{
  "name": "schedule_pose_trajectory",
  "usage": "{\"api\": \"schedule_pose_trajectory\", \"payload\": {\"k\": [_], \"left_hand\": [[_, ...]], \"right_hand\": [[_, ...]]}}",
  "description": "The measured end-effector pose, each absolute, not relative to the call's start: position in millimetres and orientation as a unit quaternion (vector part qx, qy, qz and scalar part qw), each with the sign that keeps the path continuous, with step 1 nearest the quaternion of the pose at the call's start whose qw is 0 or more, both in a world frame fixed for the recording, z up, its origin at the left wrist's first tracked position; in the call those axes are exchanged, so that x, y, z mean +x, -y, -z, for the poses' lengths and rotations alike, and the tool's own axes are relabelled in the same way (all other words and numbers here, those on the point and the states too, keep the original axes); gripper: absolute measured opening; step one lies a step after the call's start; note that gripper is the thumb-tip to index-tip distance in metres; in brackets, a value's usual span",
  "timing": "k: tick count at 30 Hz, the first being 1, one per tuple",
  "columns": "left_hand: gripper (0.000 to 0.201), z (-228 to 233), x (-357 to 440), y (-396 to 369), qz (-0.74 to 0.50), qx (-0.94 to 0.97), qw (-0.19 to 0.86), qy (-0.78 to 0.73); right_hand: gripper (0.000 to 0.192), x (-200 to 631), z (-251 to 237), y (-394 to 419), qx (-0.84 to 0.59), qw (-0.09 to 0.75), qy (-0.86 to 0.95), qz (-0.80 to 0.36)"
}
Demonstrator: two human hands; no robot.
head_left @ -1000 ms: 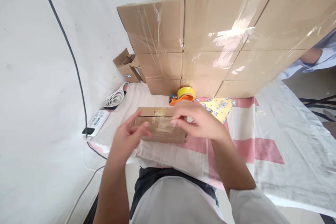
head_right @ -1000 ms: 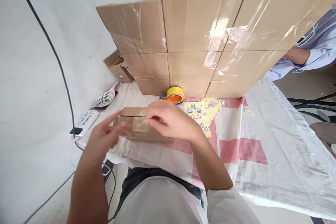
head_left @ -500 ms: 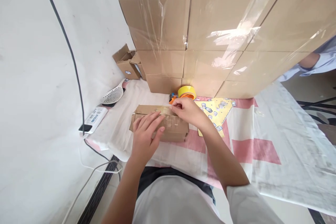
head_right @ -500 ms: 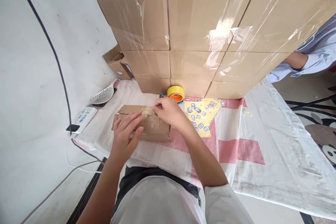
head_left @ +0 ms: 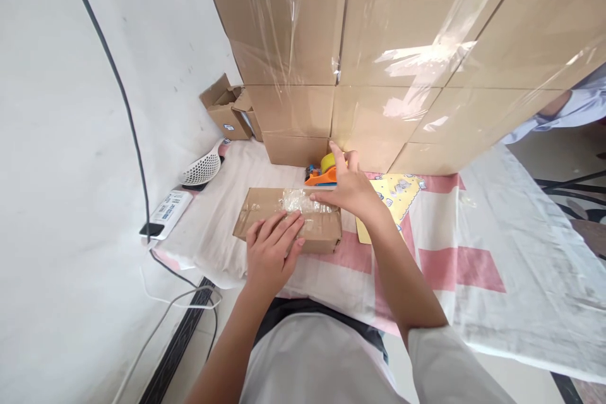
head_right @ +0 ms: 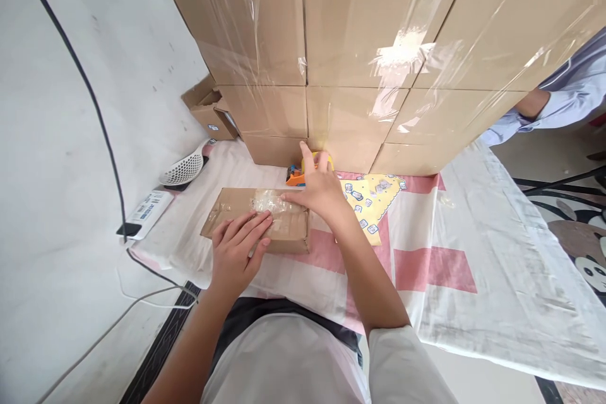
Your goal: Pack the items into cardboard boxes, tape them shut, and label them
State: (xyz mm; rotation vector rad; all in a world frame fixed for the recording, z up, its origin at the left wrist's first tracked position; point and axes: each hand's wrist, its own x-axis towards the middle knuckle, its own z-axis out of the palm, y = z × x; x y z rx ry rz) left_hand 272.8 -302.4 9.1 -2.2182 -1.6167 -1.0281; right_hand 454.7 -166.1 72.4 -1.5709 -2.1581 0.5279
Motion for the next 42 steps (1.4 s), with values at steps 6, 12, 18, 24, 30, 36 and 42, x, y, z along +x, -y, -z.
{"api": "schedule_pose_trajectory", "payload": {"k": [6, 12, 18, 24, 30, 36, 42], "left_hand": [[0.034, -4.5, 288.5, 307.7, 0.38, -0.754, 0.114, 0.524], [0.03, 6.1, 290.5, 305.7, 0.394, -0.753, 0.116, 0.514], [0.028, 16.2, 285.5, 307.7, 0.412, -0.748, 0.153, 0.497], [0.028, 21.5, 283.3, 302.1, 0.412, -0.747, 0.204, 0.481], [0.028, 23.6, 280.9, 291.3, 0.406, -0.752, 0.221, 0.47], [0.034, 30.1, 278.7, 289.2, 0.385, -0.752, 0.259, 0.469], [0.039, 36.9, 278.9, 289.7, 0.384, -0.744, 0.244, 0.489]], "right_hand": [[0.077, 450.8, -67.9, 170.7, -0.493, 0.146, 0.811, -0.279], [0.053, 451.7, -66.8, 165.2, -0.548, 0.203, 0.751, -0.309], [0.021, 540.2, -69.3, 132.6, -0.651, 0.29, 0.66, -0.238], [0.014, 628.7, -16.8, 129.7, -0.717, 0.219, 0.62, -0.233], [0.027, 643.6, 39.5, 148.4, -0.657, 0.219, 0.676, -0.252], [0.028, 632.9, 50.8, 158.7, -0.617, 0.234, 0.711, -0.244], [0.03, 631.4, 47.4, 164.7, -0.596, 0.214, 0.734, -0.244]]}}
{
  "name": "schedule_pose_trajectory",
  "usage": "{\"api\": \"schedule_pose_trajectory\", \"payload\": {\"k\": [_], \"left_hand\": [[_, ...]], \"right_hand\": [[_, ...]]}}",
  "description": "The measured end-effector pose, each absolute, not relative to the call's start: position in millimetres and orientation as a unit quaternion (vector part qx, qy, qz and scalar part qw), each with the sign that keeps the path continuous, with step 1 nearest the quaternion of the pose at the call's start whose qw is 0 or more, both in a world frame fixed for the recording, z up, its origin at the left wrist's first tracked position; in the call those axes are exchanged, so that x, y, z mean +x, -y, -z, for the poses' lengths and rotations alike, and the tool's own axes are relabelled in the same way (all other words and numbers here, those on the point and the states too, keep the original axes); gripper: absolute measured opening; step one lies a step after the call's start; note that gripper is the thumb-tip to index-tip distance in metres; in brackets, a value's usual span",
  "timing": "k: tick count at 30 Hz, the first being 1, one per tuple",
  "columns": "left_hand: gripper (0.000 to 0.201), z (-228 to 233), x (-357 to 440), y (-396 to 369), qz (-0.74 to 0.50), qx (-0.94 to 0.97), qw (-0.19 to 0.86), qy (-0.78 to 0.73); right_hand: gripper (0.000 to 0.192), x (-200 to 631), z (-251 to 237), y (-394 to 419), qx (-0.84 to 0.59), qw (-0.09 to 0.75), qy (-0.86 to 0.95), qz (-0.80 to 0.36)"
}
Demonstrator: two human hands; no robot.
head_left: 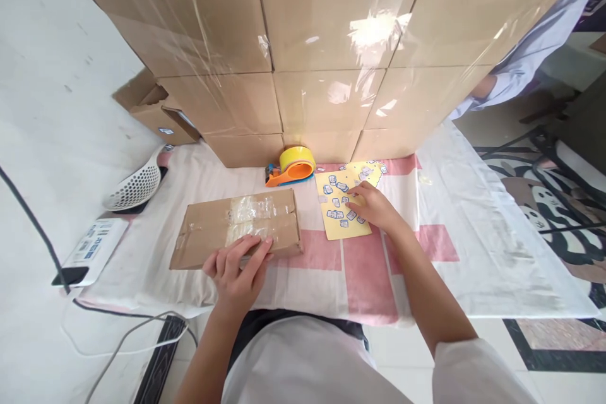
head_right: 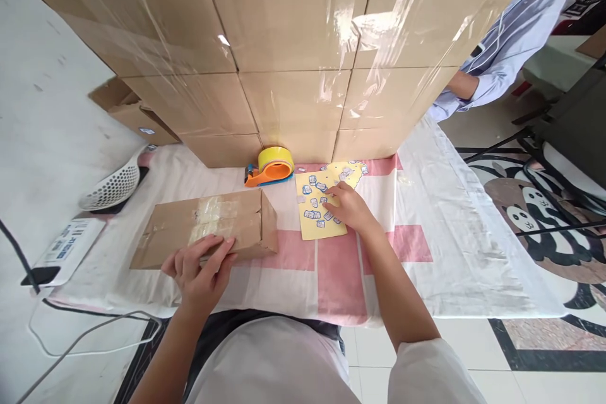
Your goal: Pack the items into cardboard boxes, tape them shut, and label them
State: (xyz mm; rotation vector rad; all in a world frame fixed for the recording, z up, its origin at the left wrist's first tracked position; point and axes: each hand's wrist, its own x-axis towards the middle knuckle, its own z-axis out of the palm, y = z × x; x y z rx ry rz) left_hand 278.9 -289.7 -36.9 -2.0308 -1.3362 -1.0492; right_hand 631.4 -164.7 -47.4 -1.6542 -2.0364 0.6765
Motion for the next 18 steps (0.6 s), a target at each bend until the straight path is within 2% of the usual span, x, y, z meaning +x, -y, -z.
{"api": "schedule_pose_trajectory", "payload": {"k": [6, 12, 15, 18], "left_hand": [[0.044, 40.8, 277.1, 288.8, 0.388, -0.748, 0.244, 0.481], [0.041, 47.0, 274.1, 289.2, 0.378, -0.744, 0.244, 0.494], [0.037, 48.5, 274.6, 288.5, 0.379, -0.74, 0.253, 0.495], [0.034, 48.5, 275.6, 287.7, 0.38, -0.735, 0.262, 0.497]], "right_hand": [[0.034, 627.8, 53.6, 166.5, -0.575, 0.215, 0.76, -0.211], [0.053, 611.4, 63.4, 161.5, -0.636, 0.228, 0.726, -0.125], [0.05, 608.0, 67.5, 158.9, -0.643, 0.217, 0.726, -0.111], [0.041, 606.4, 71.5, 156.4, -0.654, 0.247, 0.707, -0.108]]}}
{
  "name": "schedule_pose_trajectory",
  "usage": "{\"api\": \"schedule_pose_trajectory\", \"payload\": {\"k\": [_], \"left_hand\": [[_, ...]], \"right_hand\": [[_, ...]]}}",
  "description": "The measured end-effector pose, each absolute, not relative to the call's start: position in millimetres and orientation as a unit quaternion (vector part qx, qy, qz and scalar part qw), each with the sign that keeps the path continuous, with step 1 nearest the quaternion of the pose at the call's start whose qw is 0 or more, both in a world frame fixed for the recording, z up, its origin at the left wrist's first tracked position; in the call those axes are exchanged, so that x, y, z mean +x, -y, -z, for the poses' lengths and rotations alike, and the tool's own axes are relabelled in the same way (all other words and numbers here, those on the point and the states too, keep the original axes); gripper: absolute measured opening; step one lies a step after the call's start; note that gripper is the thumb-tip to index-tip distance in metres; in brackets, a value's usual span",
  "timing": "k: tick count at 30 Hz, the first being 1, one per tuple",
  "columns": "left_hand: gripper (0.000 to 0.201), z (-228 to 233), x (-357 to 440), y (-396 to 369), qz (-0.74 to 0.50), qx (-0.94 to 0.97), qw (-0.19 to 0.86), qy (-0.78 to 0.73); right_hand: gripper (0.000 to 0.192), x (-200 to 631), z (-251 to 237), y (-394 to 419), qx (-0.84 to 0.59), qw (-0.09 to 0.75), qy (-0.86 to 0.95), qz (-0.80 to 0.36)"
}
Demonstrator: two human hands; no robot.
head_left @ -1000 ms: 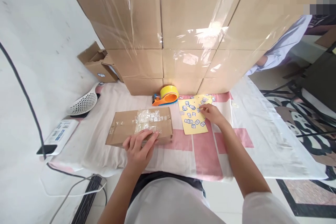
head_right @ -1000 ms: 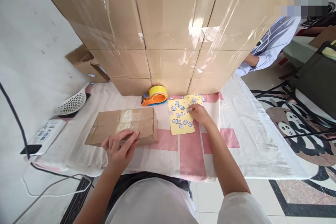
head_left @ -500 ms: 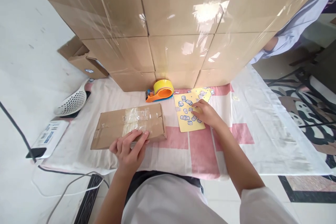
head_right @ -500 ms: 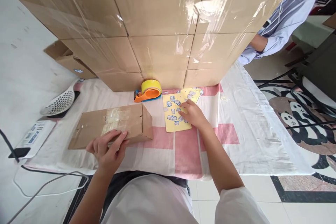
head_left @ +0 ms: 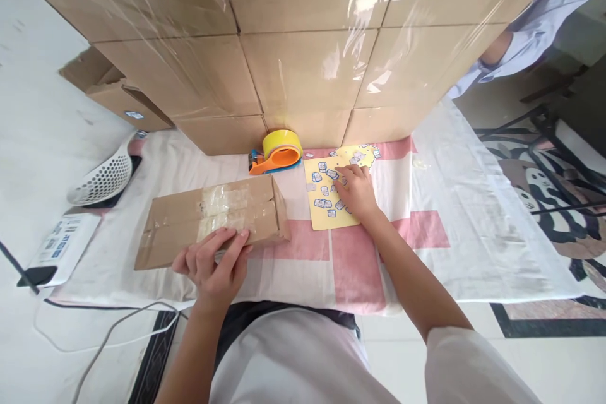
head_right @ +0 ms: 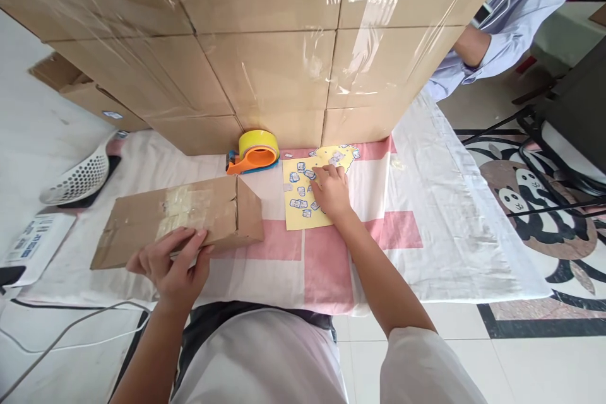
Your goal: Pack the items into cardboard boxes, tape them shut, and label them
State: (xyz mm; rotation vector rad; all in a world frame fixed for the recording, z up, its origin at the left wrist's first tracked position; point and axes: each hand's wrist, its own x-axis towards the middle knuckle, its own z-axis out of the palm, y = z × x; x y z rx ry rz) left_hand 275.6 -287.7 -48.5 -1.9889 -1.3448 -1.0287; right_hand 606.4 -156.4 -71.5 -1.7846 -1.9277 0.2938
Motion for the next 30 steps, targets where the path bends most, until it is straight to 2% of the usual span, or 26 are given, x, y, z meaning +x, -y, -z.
{"api": "schedule_pose_trajectory", "payload": {"k": [5, 9, 15, 18, 21, 23, 25, 30], "left_hand": [[0.031, 51.0, 275.6, 288.3, 0.377, -0.731, 0.259, 0.506], [0.038, 52.4, 278.5, 287.9, 0.382, -0.73, 0.243, 0.513], [0.042, 41.3, 287.0, 285.5, 0.376, -0.728, 0.228, 0.526], [0.037, 33.8, 295.1, 292.0, 0.371, -0.717, 0.263, 0.528], [0.025, 28.6, 318.8, 302.9, 0.439, -0.721, 0.313, 0.434], [0.018, 26.5, 345.8, 305.9, 0.474, -0.782, 0.247, 0.32], [0.018, 25.6, 377.2, 300.8, 0.45, -0.846, 0.109, 0.265], [0.028, 27.2, 431.3, 260.6, 0.469, -0.738, -0.138, 0.466]], "right_hand": [[0.021, 601.1, 77.2, 149.6, -0.698, 0.293, 0.648, -0.085], [0.012, 600.9, 76.5, 145.6, -0.687, 0.311, 0.647, -0.114], [0.004, 607.7, 71.8, 147.1, -0.633, 0.42, 0.594, -0.264], [0.006, 606.7, 69.7, 150.2, -0.586, 0.461, 0.579, -0.331], [0.013, 602.2, 64.3, 157.7, -0.525, 0.483, 0.595, -0.37], [0.016, 599.0, 57.2, 166.7, -0.478, 0.486, 0.622, -0.384], [0.017, 597.2, 47.4, 178.6, -0.433, 0.474, 0.662, -0.386], [0.018, 599.2, 23.4, 207.3, -0.372, 0.409, 0.751, -0.361]]}}
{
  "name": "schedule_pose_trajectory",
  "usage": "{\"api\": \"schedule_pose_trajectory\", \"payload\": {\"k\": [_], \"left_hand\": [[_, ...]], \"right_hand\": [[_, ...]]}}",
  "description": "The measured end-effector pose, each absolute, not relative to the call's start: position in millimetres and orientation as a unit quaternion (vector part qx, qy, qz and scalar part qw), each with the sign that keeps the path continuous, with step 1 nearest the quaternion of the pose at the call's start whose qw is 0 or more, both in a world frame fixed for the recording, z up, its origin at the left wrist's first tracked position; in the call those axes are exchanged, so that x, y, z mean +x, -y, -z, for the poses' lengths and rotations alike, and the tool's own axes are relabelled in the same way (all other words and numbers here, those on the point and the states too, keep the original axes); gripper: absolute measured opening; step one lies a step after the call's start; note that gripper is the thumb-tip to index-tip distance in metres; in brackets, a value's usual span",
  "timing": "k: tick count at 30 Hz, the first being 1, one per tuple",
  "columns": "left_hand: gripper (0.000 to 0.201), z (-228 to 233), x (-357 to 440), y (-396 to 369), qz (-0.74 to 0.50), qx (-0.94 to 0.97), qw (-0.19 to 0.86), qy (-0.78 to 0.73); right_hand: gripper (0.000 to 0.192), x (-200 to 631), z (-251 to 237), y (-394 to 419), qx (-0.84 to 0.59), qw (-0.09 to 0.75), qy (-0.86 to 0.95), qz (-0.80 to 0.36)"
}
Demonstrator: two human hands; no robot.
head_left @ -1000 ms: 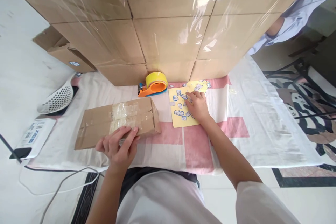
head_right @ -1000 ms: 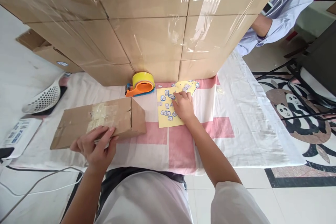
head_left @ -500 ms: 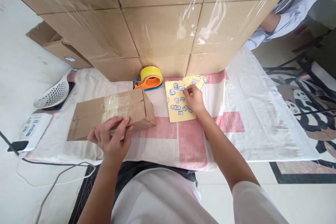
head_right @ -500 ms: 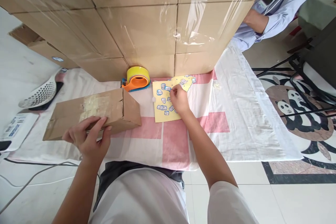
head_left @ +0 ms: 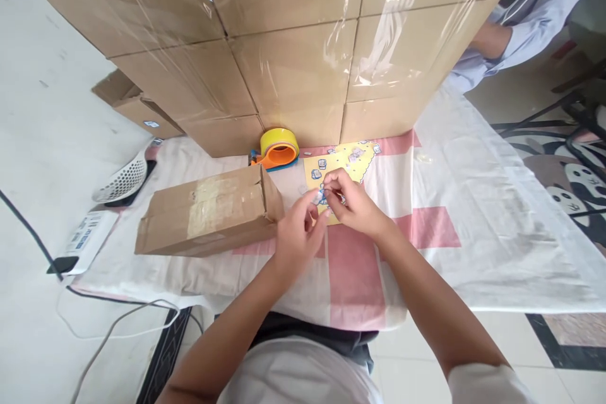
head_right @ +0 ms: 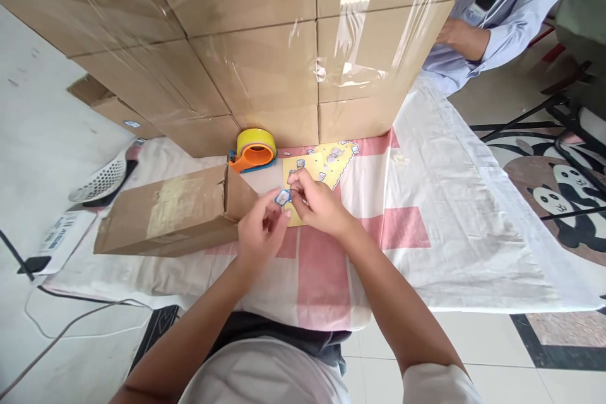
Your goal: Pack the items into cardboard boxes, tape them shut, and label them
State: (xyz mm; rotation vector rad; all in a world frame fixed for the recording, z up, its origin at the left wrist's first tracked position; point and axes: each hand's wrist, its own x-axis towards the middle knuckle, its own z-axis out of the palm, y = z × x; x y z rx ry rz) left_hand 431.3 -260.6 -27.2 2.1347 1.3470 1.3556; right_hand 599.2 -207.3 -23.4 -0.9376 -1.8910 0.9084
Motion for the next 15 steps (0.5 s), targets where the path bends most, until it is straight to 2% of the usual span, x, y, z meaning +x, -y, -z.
{"api": "schedule_pose_trajectory", "payload": {"k": [4, 9, 15], "left_hand": [[0.019, 31.8, 436.4, 240.0, -0.495, 0.707, 0.18, -0.472], [0.014, 44.3, 434.9, 238.7, -0.532, 0.729, 0.1, -0.42], [0.029, 52.2, 432.8, 238.6, -0.553, 0.746, 0.02, -0.37]], "right_hand": [[0.021, 600.7, 15.7, 215.4, -0.34, 0.412, 0.761, -0.369], [0.014, 598.3, 12.9, 215.0, -0.32, 0.457, 0.683, -0.472], [0.01, 596.0, 12.3, 212.5, -0.291, 0.469, 0.569, -0.609]]}}
